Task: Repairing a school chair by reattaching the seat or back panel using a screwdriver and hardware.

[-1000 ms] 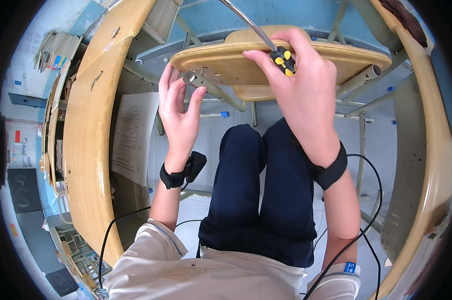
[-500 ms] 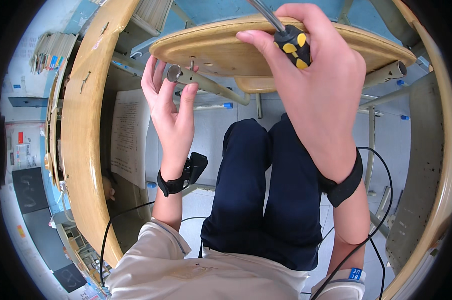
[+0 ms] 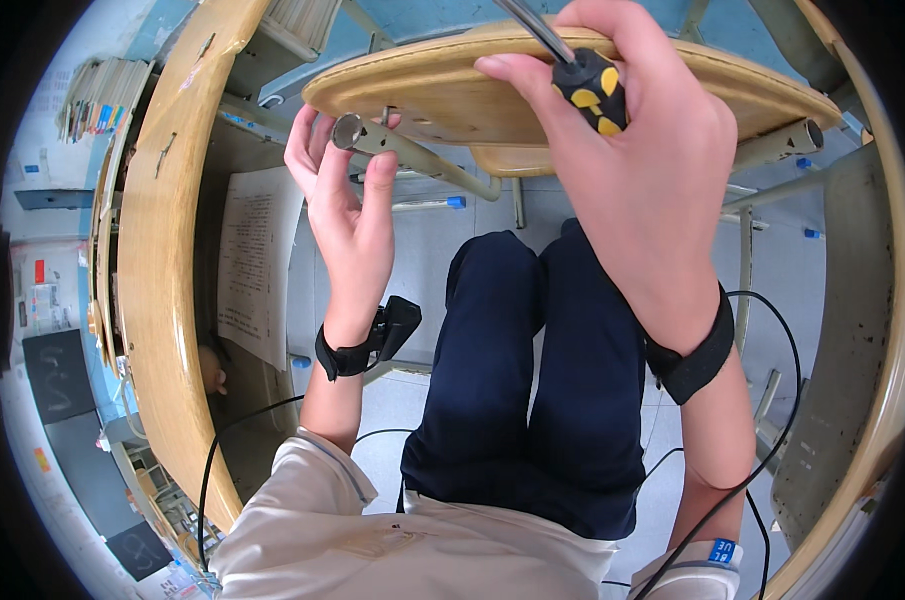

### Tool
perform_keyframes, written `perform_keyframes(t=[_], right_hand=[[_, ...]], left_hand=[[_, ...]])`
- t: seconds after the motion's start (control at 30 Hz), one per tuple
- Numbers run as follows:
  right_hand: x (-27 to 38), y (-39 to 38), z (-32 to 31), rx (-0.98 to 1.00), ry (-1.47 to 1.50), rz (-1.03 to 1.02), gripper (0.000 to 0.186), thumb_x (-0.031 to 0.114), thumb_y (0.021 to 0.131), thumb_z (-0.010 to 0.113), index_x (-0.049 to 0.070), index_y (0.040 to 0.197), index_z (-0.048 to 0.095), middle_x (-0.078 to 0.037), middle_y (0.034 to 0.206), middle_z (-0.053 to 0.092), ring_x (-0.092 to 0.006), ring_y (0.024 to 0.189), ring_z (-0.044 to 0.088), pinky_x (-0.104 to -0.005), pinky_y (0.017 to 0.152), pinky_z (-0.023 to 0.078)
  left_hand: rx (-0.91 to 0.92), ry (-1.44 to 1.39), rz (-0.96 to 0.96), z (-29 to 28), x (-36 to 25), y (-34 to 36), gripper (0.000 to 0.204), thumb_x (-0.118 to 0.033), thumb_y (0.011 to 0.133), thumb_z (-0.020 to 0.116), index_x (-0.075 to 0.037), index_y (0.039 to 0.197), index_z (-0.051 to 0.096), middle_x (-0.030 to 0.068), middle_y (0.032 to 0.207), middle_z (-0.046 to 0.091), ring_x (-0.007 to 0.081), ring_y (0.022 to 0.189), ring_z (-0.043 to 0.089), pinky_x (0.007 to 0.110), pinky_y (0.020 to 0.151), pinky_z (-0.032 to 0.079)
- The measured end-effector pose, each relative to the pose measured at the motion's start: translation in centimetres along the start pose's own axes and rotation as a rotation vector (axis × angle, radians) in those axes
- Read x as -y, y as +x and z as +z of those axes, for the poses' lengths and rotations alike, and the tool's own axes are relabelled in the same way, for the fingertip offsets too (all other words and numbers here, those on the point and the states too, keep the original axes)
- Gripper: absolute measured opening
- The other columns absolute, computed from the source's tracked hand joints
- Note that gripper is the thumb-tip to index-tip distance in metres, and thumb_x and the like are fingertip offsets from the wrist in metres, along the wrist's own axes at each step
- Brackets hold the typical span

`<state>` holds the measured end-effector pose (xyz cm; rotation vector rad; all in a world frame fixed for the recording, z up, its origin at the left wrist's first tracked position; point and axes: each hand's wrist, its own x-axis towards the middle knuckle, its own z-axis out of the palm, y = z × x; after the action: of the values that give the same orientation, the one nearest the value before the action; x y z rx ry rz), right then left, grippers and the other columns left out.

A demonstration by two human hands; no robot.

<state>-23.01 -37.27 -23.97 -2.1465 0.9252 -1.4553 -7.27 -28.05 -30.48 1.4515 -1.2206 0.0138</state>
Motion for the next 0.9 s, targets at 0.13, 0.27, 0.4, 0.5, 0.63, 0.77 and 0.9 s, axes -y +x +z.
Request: perform_keyframes(t=[0.13, 0.27, 0.4, 0.5, 0.63, 0.77, 0.9], right_hand=[[-0.5, 0.3, 0.4, -0.043, -0.003, -0.111, 0.019, 0.011, 0.077, 0.071, 0.003, 0.090, 0.060, 0.009, 0.066, 0.048, 0.0013, 0.057, 0.036, -0.0123, 0.051, 0.026], [0.1, 0.1, 0.0, 0.001, 0.022, 0.012, 0.018, 0.010, 0.077, 0.071, 0.003, 0.091, 0.061, 0.009, 0.065, 0.047, 0.0018, 0.056, 0.035, -0.0128, 0.050, 0.025], [-0.1, 0.1, 0.2, 0.017, 0.073, 0.063, 0.018, 0.008, 0.077, 0.071, 0.004, 0.091, 0.061, 0.009, 0.062, 0.044, 0.0026, 0.053, 0.033, -0.0138, 0.047, 0.022], [0.2, 0.1, 0.0, 0.020, 0.062, 0.062, 0.017, 0.008, 0.077, 0.070, 0.004, 0.091, 0.061, 0.009, 0.061, 0.043, 0.0028, 0.051, 0.032, -0.0143, 0.046, 0.021], [0.2, -0.1, 0.2, 0.050, 0.104, 0.115, 0.018, 0.007, 0.077, 0.070, 0.004, 0.091, 0.061, 0.009, 0.059, 0.042, 0.0025, 0.049, 0.033, -0.0150, 0.045, 0.020], [-0.8, -0.3, 0.3, 0.012, 0.059, 0.017, 0.016, 0.006, 0.077, 0.070, 0.003, 0.090, 0.061, 0.009, 0.062, 0.044, 0.0021, 0.052, 0.033, -0.0145, 0.046, 0.021], [-0.8, -0.2, 0.0, 0.017, 0.023, -0.034, 0.014, 0.004, 0.076, 0.069, 0.000, 0.087, 0.060, 0.007, 0.072, 0.050, 0.0002, 0.057, 0.034, -0.0138, 0.051, 0.027]], left_hand=[[0.046, 0.016, -0.002, -0.4, 0.0, 0.3, 0.020, -0.011, 0.078, 0.065, -0.001, 0.095, 0.058, 0.0192, 0.133, 0.022, 0.0376, 0.123, 0.032, 0.048, 0.102, 0.029], [0.051, 0.026, 0.005, -0.5, 0.1, 0.3, 0.020, -0.010, 0.078, 0.066, -0.001, 0.094, 0.058, 0.0190, 0.134, 0.021, 0.0375, 0.123, 0.033, 0.047, 0.102, 0.029], [0.034, -0.153, -0.092, -0.2, 1.1, 0.0, 0.020, -0.011, 0.077, 0.067, -0.001, 0.093, 0.059, 0.0181, 0.134, 0.020, 0.0369, 0.123, 0.034, 0.046, 0.102, 0.029], [0.061, -0.129, -0.044, -0.4, 1.5, 0.2, 0.021, -0.012, 0.077, 0.068, -0.001, 0.093, 0.060, 0.0172, 0.134, 0.020, 0.0356, 0.123, 0.034, 0.045, 0.101, 0.030], [0.054, -0.223, -0.063, -0.4, 1.3, 0.4, 0.021, -0.013, 0.076, 0.069, -0.002, 0.092, 0.061, 0.0169, 0.133, 0.021, 0.0343, 0.123, 0.035, 0.044, 0.100, 0.032], [0.071, -0.203, -0.048, -0.4, 1.5, 0.4, 0.022, -0.013, 0.076, 0.069, -0.002, 0.094, 0.062, 0.0167, 0.132, 0.022, 0.0341, 0.123, 0.035, 0.044, 0.099, 0.034], [0.079, -0.217, -0.054, -0.5, 1.4, 0.4, 0.023, -0.013, 0.076, 0.069, -0.001, 0.095, 0.062, 0.0168, 0.132, 0.022, 0.0343, 0.123, 0.035, 0.045, 0.100, 0.034]])
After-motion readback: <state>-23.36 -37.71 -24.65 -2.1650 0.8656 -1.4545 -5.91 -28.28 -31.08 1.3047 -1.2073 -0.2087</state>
